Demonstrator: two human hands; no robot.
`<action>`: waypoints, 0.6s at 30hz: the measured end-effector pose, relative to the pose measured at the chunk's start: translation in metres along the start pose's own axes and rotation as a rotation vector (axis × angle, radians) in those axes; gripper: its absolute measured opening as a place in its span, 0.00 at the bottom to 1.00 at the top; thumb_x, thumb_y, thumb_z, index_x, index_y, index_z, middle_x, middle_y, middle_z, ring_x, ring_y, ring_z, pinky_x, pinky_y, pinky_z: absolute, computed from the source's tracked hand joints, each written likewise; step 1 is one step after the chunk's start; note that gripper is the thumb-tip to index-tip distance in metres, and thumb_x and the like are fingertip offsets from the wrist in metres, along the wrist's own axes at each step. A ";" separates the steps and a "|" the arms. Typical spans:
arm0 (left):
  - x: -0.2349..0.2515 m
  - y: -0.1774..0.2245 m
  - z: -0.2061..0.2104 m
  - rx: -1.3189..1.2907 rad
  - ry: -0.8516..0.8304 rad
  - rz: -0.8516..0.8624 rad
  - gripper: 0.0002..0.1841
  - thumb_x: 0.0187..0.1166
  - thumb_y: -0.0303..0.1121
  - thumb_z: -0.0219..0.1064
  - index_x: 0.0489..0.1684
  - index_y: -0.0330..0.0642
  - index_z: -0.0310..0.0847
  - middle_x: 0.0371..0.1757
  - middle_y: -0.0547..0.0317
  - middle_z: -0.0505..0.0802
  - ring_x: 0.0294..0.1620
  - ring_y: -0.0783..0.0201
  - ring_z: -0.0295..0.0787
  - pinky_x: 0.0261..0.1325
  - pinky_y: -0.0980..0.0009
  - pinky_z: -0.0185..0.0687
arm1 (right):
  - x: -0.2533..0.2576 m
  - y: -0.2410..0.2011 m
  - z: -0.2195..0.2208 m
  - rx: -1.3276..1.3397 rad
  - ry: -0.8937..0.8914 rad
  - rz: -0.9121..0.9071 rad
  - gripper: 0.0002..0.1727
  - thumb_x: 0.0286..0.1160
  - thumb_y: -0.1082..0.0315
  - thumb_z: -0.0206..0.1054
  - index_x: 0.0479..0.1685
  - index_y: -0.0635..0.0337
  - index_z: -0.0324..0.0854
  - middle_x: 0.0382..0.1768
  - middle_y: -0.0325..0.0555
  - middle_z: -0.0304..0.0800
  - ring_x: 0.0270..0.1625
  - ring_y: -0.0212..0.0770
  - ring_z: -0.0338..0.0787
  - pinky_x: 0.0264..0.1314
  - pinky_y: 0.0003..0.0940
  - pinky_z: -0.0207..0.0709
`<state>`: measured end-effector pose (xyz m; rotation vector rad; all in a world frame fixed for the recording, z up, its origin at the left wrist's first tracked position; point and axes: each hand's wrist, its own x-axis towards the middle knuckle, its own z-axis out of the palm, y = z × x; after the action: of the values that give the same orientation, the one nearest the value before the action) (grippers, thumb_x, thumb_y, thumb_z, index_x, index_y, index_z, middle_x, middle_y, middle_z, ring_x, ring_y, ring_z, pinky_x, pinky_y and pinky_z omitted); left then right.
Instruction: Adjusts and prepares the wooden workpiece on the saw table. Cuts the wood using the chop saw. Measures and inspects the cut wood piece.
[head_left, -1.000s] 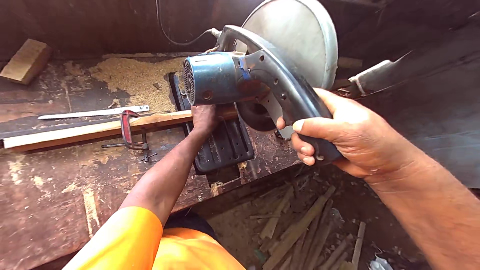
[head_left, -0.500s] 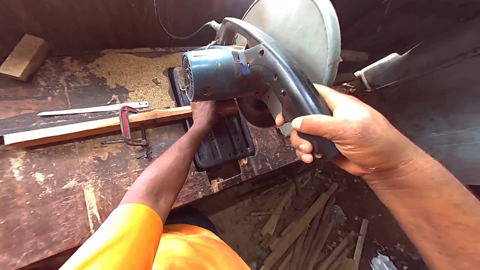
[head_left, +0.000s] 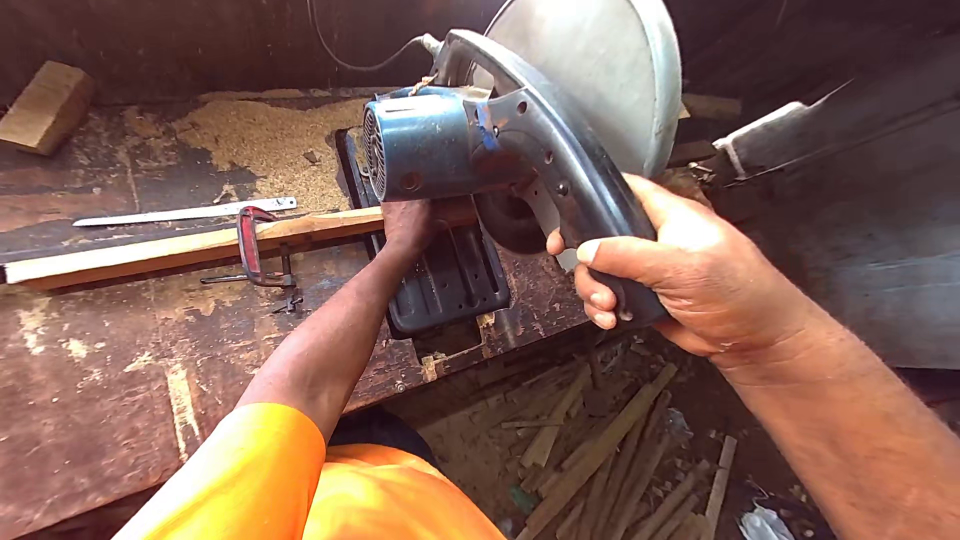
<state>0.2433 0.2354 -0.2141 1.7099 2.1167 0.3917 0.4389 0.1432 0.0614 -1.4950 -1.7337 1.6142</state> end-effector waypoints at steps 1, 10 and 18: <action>0.000 0.000 0.000 -0.002 -0.002 0.004 0.34 0.68 0.63 0.73 0.69 0.51 0.84 0.74 0.46 0.87 0.80 0.42 0.77 0.81 0.33 0.62 | 0.000 0.001 0.000 0.005 -0.002 -0.004 0.31 0.72 0.71 0.64 0.79 0.49 0.67 0.48 0.51 0.86 0.17 0.40 0.82 0.16 0.35 0.84; -0.005 0.001 -0.005 -0.045 -0.041 0.005 0.32 0.72 0.60 0.71 0.71 0.51 0.84 0.75 0.45 0.86 0.80 0.41 0.77 0.81 0.32 0.63 | -0.003 0.013 0.003 0.014 0.002 -0.022 0.32 0.71 0.72 0.63 0.79 0.49 0.67 0.47 0.50 0.87 0.17 0.40 0.82 0.16 0.34 0.84; -0.003 -0.002 -0.001 -0.050 -0.044 0.026 0.29 0.74 0.59 0.70 0.68 0.51 0.86 0.74 0.46 0.87 0.79 0.43 0.78 0.81 0.33 0.65 | -0.003 0.020 0.004 0.029 -0.007 -0.036 0.32 0.72 0.72 0.63 0.80 0.49 0.66 0.47 0.50 0.87 0.17 0.41 0.82 0.16 0.35 0.84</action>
<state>0.2418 0.2321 -0.2135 1.7044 2.0383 0.4066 0.4458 0.1342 0.0439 -1.4378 -1.7235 1.6221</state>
